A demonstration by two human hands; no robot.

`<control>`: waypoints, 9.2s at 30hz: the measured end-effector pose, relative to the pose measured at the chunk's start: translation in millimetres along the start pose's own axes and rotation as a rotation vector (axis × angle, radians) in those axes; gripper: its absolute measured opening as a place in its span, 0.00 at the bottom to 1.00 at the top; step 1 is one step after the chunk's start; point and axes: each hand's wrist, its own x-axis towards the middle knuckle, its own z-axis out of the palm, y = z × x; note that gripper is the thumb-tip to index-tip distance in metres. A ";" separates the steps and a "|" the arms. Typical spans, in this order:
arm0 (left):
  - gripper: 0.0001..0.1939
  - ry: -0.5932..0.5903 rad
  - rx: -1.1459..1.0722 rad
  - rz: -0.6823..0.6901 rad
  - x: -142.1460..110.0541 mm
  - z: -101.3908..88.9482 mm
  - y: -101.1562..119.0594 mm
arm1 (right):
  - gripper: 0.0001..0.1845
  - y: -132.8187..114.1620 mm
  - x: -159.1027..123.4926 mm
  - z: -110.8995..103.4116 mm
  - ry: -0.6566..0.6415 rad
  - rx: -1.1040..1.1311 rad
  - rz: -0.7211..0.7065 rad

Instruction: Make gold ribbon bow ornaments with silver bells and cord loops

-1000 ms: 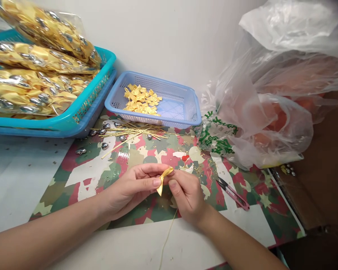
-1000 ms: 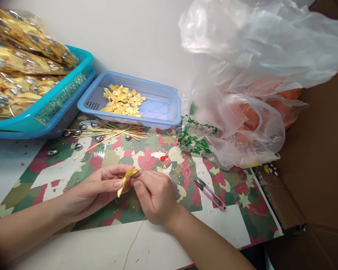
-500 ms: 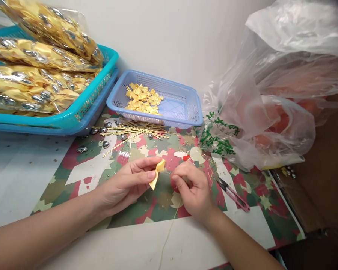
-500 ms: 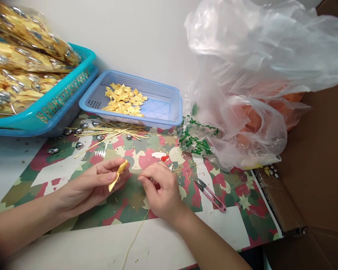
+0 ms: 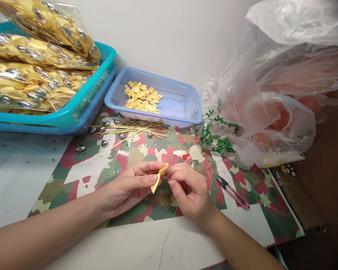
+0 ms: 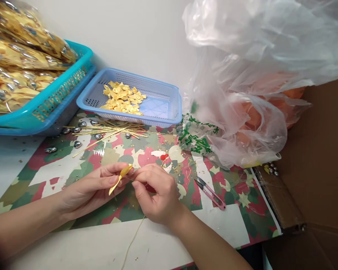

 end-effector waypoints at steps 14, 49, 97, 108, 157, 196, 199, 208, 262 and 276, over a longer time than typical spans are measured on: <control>0.15 -0.037 -0.020 0.012 -0.6 -1.5 -0.4 | 0.09 1.7 -0.7 -0.7 -0.015 -0.049 -0.024; 0.14 -0.010 0.064 0.014 0.3 2.3 2.1 | 0.10 3.0 0.5 -5.5 -0.096 -0.196 -0.142; 0.11 0.091 0.593 0.286 -5.7 19.2 10.4 | 0.07 -8.9 4.9 -13.6 0.068 -0.433 -0.092; 0.13 -0.008 0.783 0.264 -10.6 27.0 13.3 | 0.09 -9.7 3.6 -11.8 -0.080 -0.344 -0.037; 0.27 0.163 1.276 0.186 -5.8 -5.3 57.6 | 0.10 -144.3 131.5 -133.1 0.643 0.183 -0.035; 0.15 0.274 1.122 0.539 31.3 3.5 88.7 | 0.07 -27.7 98.0 -41.1 -0.251 -0.094 0.370; 0.16 0.210 0.807 0.510 26.2 10.8 80.1 | 0.07 -22.2 96.9 -31.5 -0.232 -0.089 0.379; 0.12 0.143 0.325 0.445 19.2 24.3 62.3 | 0.08 -22.9 93.2 -16.8 -0.220 -0.067 0.398; 0.08 0.175 0.639 0.792 14.8 22.6 63.9 | 0.04 -15.3 87.3 0.2 -0.119 0.171 0.450; 0.08 0.258 1.313 1.027 -5.7 37.8 78.2 | 0.13 -5.3 90.1 -5.3 -0.225 0.610 0.514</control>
